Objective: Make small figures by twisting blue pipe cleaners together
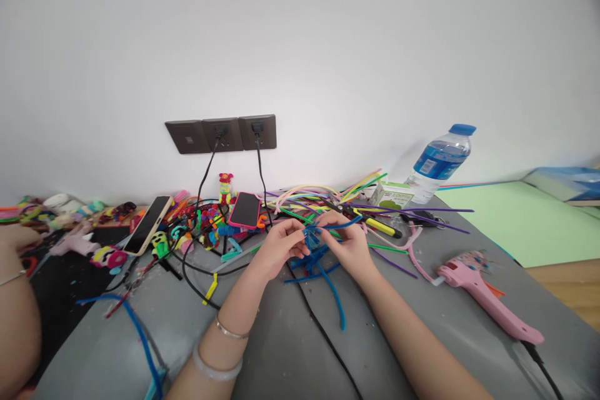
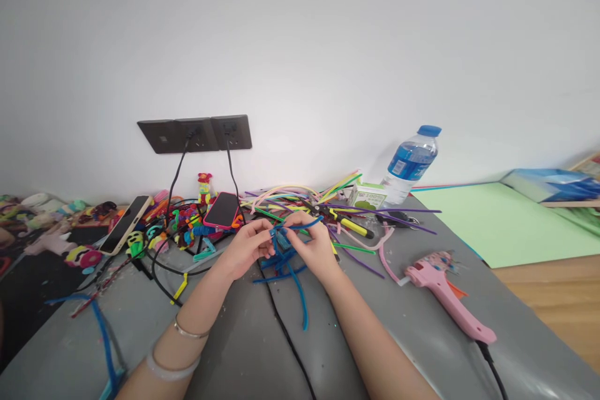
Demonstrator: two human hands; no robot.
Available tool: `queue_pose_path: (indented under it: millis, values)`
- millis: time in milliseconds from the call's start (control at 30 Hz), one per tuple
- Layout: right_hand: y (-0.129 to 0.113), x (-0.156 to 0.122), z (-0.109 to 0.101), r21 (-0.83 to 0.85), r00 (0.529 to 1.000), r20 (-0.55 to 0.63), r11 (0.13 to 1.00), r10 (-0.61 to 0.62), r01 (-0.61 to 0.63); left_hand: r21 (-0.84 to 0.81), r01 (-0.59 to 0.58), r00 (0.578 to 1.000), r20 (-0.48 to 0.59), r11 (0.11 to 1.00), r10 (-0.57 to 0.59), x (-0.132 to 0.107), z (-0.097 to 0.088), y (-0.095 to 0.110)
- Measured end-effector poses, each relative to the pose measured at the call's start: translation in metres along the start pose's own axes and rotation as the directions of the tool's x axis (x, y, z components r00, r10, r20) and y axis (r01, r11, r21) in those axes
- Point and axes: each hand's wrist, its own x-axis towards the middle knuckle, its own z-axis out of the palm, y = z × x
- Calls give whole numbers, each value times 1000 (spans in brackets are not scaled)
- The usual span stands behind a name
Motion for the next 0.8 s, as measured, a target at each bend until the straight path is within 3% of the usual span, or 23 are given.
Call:
queue_pose_path:
  millis: [233, 467, 700, 800]
  values:
    - [-1, 1, 2, 68, 1000, 17, 998, -7, 6, -81, -19, 999, 26, 997, 22, 1, 1, -2]
    - [-4, -1, 11, 57, 992, 79, 994, -98, 94, -171, -178, 980, -120, 969, 159, 5, 3, -5]
    - [-6, -5, 12, 3, 986, 124, 994, -109, 110, -245, -217, 962, -219, 945, 164, 5, 4, -3]
    - [-3, -7, 12, 29, 996, 76, 998, -53, 51, -256, -216, 961, -227, 942, 159, 6, 2, -3]
